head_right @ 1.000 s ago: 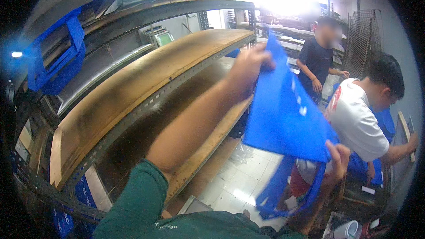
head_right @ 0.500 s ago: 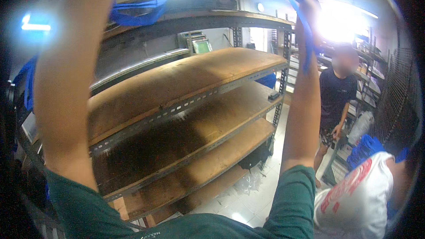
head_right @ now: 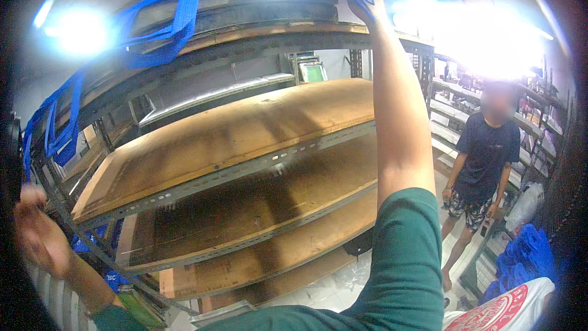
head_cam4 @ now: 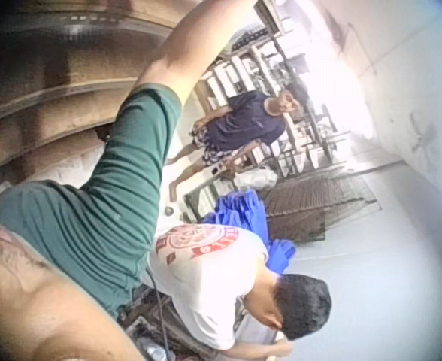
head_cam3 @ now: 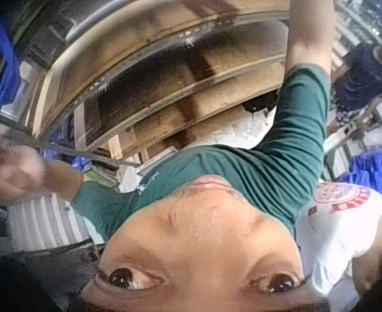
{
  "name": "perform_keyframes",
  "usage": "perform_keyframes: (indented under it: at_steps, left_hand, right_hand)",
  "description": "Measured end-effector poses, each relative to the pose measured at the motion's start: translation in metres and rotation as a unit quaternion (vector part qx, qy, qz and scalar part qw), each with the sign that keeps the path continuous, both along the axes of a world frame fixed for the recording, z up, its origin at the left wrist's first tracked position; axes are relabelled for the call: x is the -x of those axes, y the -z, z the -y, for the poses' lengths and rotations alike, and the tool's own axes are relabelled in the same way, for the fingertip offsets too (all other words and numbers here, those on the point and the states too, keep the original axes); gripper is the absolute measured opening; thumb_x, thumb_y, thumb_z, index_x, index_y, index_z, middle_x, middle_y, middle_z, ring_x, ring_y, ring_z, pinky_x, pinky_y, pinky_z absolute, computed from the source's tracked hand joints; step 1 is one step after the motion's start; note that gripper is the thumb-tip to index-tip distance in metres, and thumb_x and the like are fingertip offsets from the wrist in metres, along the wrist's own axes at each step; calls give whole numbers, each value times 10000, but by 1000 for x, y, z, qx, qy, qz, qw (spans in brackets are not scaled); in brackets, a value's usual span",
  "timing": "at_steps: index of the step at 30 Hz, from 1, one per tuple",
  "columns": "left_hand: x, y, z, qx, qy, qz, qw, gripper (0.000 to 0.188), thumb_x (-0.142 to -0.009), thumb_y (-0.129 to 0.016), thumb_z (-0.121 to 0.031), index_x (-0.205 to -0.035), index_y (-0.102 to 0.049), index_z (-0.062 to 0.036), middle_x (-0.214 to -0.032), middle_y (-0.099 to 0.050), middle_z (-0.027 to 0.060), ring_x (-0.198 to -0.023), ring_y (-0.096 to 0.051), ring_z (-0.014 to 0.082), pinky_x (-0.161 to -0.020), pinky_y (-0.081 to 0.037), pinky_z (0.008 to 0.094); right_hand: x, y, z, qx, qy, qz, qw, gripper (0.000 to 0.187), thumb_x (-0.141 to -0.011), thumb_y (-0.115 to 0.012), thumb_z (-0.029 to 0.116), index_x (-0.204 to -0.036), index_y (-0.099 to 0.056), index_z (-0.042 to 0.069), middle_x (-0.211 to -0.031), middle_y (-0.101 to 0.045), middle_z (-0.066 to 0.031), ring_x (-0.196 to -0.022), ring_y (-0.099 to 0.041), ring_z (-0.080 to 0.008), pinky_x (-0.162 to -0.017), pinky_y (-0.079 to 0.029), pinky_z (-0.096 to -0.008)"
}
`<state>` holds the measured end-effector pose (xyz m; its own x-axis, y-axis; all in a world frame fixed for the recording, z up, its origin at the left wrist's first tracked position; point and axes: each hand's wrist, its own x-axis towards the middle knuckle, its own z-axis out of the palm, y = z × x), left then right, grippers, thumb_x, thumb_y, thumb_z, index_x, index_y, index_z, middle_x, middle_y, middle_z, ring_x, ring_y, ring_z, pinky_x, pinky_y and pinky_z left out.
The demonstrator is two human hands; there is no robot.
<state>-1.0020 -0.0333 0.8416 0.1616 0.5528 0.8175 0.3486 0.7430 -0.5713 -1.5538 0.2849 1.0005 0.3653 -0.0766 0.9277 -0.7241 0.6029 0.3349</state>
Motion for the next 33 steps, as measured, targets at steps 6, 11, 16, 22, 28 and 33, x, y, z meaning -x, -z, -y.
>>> perform_keyframes:
  at_steps: [6, 11, 16, 22, 28, 33]
  left_hand:
    - [27, 116, -1, -120, 22, 99, 988, 612, -842, -524, -489, -1264, -386, -68, -816, -496, 97, -672, -454, 187, -565, -352, 314]
    - [57, 160, -16, -231, 79, 138, 960, 571, -822, -572, -484, -1174, -411, -64, -729, -492, 80, -600, -478, 164, -527, -372, 278]
    - [118, 240, -52, -395, 150, 232, 876, 623, -807, -546, -573, -1047, -439, -9, -706, -505, 71, -547, -482, 136, -488, -409, 247]
    - [178, 317, -96, -441, 312, 632, 556, 503, -753, -664, -144, -1183, -460, 17, -868, -601, 121, -685, -553, 123, -621, -444, 210]
    - [267, 374, -128, -332, 245, 845, 339, 445, -803, -607, -1, -1220, -452, 15, -863, -592, 40, -657, -500, 30, -598, -402, 168]
    - [337, 408, -166, -253, 270, 895, 249, 473, -822, -605, -20, -1258, -424, -3, -857, -578, 23, -648, -472, 24, -590, -380, 162]
  right_hand:
    - [-14, 0, 25, -195, -403, 228, 865, 244, -849, -525, 134, -976, -630, -46, -807, -660, -100, -680, -616, -173, -617, -507, -270]
    - [-36, 14, 13, -136, -349, 247, 894, 261, -805, -536, 96, -1008, -606, -52, -851, -644, -93, -709, -597, -165, -625, -492, -266]
    - [-84, 57, -47, -10, -162, 302, 939, 305, -761, -547, 58, -1040, -583, -59, -895, -627, -87, -738, -578, -157, -632, -477, -261]
    - [-76, 237, -108, 312, -145, 146, 928, 359, -765, -548, 21, -1119, -516, -26, -863, -586, -79, -715, -543, -148, -641, -459, -263]
    - [-85, 482, -171, 589, -153, 281, 742, 457, -777, -575, 0, -1197, -402, 46, -703, -507, -23, -637, -500, -94, -612, -416, -219]
    - [-98, 698, -249, 618, 136, 464, 619, 496, -754, -587, 17, -1208, -391, 56, -714, -526, -48, -584, -510, -111, -492, -407, -252]
